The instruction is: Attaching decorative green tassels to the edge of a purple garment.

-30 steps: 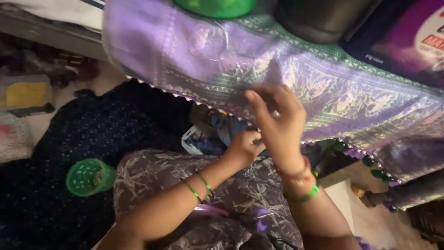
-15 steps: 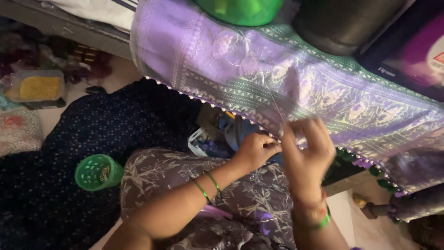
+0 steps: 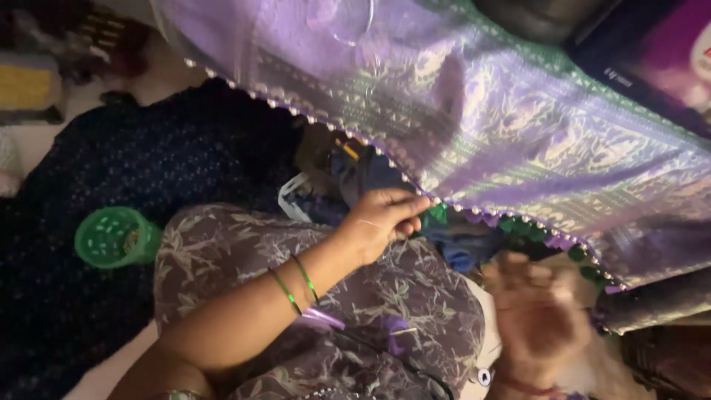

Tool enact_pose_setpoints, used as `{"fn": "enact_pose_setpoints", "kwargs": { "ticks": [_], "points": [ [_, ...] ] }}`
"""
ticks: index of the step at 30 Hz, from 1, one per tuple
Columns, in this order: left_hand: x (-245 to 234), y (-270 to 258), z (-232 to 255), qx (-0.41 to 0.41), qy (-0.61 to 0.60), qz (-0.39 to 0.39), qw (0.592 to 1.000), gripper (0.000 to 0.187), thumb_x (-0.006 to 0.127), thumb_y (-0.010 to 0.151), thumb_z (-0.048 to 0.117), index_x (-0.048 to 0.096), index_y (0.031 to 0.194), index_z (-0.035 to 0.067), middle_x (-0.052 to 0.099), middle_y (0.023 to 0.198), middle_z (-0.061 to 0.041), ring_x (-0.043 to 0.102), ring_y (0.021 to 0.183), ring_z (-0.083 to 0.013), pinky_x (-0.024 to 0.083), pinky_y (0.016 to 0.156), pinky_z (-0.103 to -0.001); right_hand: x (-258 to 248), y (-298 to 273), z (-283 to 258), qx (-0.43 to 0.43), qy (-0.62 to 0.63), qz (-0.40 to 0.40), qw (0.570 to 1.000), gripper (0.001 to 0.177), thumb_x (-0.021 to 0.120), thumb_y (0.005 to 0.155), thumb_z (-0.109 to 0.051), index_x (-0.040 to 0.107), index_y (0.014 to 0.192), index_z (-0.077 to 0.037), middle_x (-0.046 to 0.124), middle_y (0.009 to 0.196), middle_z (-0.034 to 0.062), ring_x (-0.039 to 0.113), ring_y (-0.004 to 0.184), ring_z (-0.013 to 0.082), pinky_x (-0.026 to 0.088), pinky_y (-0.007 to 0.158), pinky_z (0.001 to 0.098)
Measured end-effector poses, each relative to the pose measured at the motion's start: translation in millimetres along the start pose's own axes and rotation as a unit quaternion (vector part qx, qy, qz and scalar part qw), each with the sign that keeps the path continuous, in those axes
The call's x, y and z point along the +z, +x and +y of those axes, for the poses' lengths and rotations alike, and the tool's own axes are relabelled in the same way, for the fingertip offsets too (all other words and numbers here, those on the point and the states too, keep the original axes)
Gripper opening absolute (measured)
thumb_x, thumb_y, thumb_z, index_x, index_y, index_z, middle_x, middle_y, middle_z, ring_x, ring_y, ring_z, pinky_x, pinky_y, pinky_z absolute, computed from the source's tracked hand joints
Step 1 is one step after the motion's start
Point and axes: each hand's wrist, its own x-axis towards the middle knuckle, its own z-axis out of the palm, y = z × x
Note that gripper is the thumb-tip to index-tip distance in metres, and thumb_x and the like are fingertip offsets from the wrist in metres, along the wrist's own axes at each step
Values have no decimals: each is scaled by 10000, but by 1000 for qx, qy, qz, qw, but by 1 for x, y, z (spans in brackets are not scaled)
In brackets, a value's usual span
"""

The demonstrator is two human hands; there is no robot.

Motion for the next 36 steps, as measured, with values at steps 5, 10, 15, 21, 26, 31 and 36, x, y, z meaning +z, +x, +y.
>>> {"fn": "enact_pose_setpoints", "kwargs": {
  "ticks": [5,10,15,21,26,31,36],
  "points": [
    [8,-4,2,43,5,23,999,198,714,958,148,749,1069,-12,699,807,-4,602,668,-81,500,622,-220,-44,-12,-46,-86,87,29,992,131,643,1128,-150,710,1078,-50,721,1084,89,669,1080,196,507,1058,424],
    [15,-14,2,39,10,15,999,204,711,973,154,757,1088,-9,687,823,-6,604,681,-70,504,636,-210,-11,6,-29,-100,-95,70,988,93,654,1048,-70,720,1084,-15,714,1093,118,682,1012,205,576,871,305],
    [21,-23,4,28,52,-16,998,187,658,1006,130,742,1085,-18,717,872,-46,601,661,-74,467,576,-212,71,37,13,-104,-668,-167,718,393,822,803,-23,733,1186,-37,734,1216,115,728,1085,231,609,887,310],
    [33,-30,12,28,45,15,998,212,507,1008,9,691,1101,-38,710,902,-38,648,727,-90,542,639,-240,68,43,26,-96,-687,-237,680,455,813,806,-20,699,1247,-25,694,1288,137,693,1195,270,580,966,359],
    [25,-20,-4,30,60,3,998,199,554,1002,37,716,1092,-34,679,838,-27,581,656,-82,490,585,-231,56,34,27,-55,-669,-193,716,508,798,790,33,671,1278,-27,655,1304,129,705,1030,198,614,818,288],
    [29,-26,4,38,46,-1,998,190,655,1007,131,728,1068,-34,688,811,-20,583,649,-79,456,585,-217,28,28,43,41,-549,-106,828,498,772,838,76,597,1299,6,584,1112,100,687,876,111,656,731,252],
    [32,-27,10,86,100,40,990,201,701,971,154,753,1023,-33,671,743,-6,563,622,-65,466,557,-223,15,26,65,88,-378,-47,920,382,771,894,17,548,1197,-49,672,1033,57,670,929,87,570,751,238]
  ]
}}
